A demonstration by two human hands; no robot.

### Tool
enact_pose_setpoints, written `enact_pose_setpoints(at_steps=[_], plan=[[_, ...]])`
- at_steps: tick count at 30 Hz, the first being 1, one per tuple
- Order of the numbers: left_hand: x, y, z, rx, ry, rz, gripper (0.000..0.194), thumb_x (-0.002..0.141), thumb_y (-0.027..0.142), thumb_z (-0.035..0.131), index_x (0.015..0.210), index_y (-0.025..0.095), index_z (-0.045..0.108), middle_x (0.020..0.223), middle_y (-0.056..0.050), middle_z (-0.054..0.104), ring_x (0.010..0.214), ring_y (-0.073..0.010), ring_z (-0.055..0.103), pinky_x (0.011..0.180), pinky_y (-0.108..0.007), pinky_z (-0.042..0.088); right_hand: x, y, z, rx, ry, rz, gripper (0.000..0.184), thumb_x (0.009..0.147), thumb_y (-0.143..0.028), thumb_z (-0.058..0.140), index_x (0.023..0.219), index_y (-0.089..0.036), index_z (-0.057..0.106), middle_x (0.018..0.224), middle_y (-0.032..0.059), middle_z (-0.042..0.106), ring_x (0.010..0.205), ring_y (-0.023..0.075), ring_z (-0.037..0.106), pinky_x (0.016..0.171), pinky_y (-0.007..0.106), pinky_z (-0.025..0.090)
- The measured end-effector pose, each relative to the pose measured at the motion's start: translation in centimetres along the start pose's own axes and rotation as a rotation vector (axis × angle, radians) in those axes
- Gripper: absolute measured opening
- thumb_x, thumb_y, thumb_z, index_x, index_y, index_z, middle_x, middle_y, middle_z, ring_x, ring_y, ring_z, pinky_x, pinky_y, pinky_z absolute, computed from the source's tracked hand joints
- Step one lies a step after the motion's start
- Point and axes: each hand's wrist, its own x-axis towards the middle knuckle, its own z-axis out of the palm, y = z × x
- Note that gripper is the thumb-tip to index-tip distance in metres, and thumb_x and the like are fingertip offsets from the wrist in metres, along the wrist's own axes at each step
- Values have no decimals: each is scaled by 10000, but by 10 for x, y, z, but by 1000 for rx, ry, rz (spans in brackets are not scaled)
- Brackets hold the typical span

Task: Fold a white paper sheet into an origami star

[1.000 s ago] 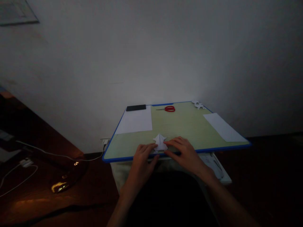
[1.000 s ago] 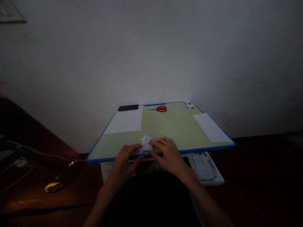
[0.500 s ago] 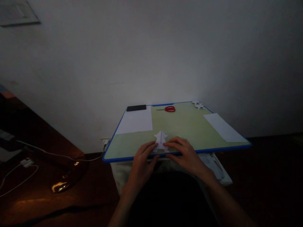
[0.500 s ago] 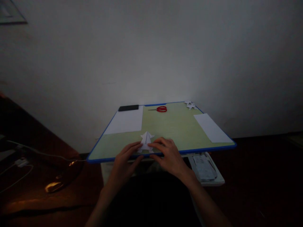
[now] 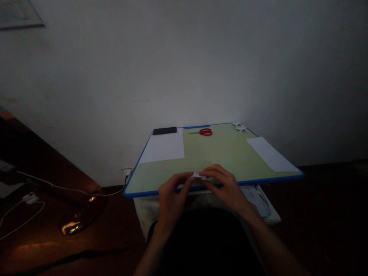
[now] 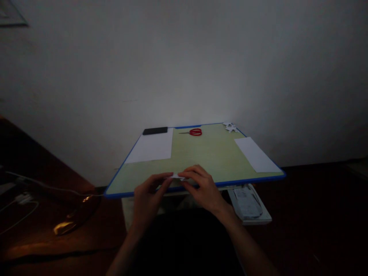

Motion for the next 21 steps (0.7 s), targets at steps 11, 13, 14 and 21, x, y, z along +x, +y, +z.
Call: enact_pose_setpoints(at_steps=[11, 13, 14, 21], plan=[[5, 3, -8, -106, -246, -136, 190, 893, 357, 803, 1020, 217, 787, 998, -60, 809, 924, -223, 734, 860, -348, 574, 10, -18, -2, 281, 32, 264, 106, 931, -259, 769, 1037, -258, 765, 955, 17, 754, 912, 201, 719, 844, 348, 571], [4, 2, -5, -116, -239, -159, 177, 898, 370, 798, 968, 208, 791, 955, -57, 809, 899, -221, 737, 863, -346, 581, 8, -18, -1, 290, 23, 287, 116, 927, -252, 763, 1043, -260, 762, 955, 17, 755, 907, 200, 719, 841, 348, 573], [3, 2, -4, -130, -232, -173, 179, 896, 374, 800, 954, 204, 791, 942, -57, 810, 900, -223, 739, 864, -345, 584, 7, -18, -1, 290, 21, 291, 121, 925, -253, 762, 1046, -261, 761, 957, 17, 754, 910, 200, 718, 841, 349, 574], [2, 8, 0, -252, -232, -246, 179, 875, 355, 822, 898, 188, 760, 918, -45, 798, 874, -202, 734, 827, -302, 574, 9, -24, -3, 296, -4, 298, 206, 885, -251, 803, 1084, -259, 748, 987, 16, 766, 929, 199, 731, 866, 343, 588]])
